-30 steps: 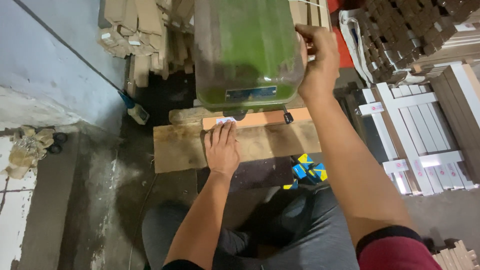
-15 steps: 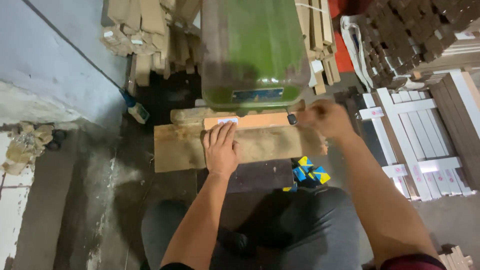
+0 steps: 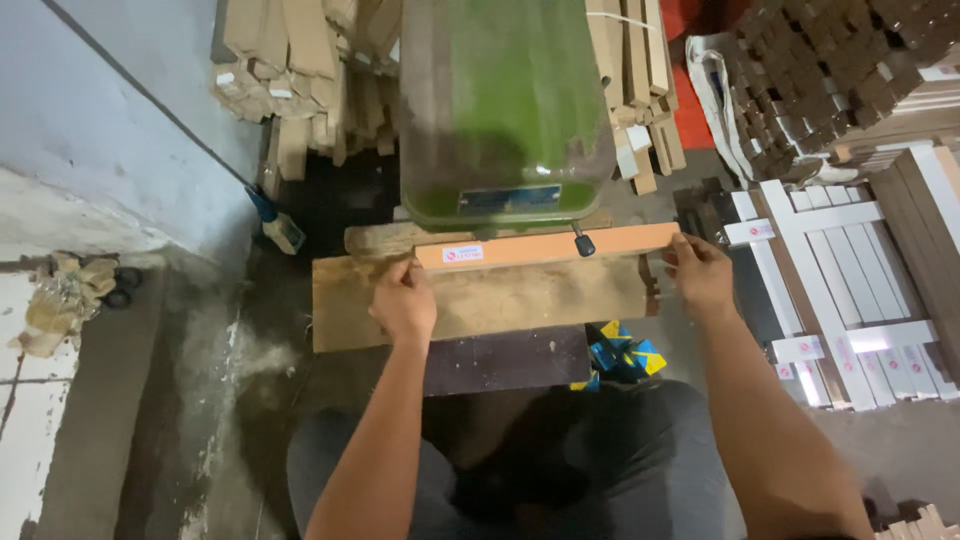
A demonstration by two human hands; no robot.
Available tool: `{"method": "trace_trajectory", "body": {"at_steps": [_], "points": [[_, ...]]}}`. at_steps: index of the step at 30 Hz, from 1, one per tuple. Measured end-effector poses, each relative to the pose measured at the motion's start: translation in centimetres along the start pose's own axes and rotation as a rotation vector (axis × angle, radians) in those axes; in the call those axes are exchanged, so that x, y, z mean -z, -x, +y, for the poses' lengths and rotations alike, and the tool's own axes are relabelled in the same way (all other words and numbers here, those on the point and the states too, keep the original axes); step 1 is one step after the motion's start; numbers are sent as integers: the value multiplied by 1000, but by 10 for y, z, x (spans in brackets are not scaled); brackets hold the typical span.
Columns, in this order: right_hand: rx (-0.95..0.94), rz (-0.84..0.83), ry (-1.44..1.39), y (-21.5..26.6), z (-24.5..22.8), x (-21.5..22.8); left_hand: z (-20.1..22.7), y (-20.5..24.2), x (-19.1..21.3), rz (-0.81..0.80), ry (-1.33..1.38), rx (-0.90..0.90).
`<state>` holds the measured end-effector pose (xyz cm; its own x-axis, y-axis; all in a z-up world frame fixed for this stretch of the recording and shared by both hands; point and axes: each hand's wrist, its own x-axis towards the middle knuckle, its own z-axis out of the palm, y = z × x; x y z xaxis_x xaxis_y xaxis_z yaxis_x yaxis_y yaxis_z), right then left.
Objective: The person is picking up wooden slats, positioning them under a pneumatic fastening machine to process them, and then stacking the finished pieces.
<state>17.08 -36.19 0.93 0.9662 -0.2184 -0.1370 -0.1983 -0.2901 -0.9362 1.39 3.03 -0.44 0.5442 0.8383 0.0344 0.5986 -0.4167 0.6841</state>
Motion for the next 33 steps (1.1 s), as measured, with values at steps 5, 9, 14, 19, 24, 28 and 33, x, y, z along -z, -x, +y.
{"method": "trace_trajectory", "body": {"at_steps": [5,9,14,19,24,28,33], "points": [[14,123,15,-15,22,34,55,38,30,-169,1,62],[41,146,186,-2,13,57,1,22,-65,-186,25,-23],[57,149,42,-20,39,55,16,25,-60,-114,65,-105],[15,102,-58,-3,5,43,34,29,-40,-136,110,-72],[18,96,-97,-8,-2,37,33,28,-42,-125,147,-105],[-15,42,-235,-17,15,44,23,26,-54,-73,178,-144],[-11,68,-153,-40,55,47,19,26,-57,-8,118,-218]]}}
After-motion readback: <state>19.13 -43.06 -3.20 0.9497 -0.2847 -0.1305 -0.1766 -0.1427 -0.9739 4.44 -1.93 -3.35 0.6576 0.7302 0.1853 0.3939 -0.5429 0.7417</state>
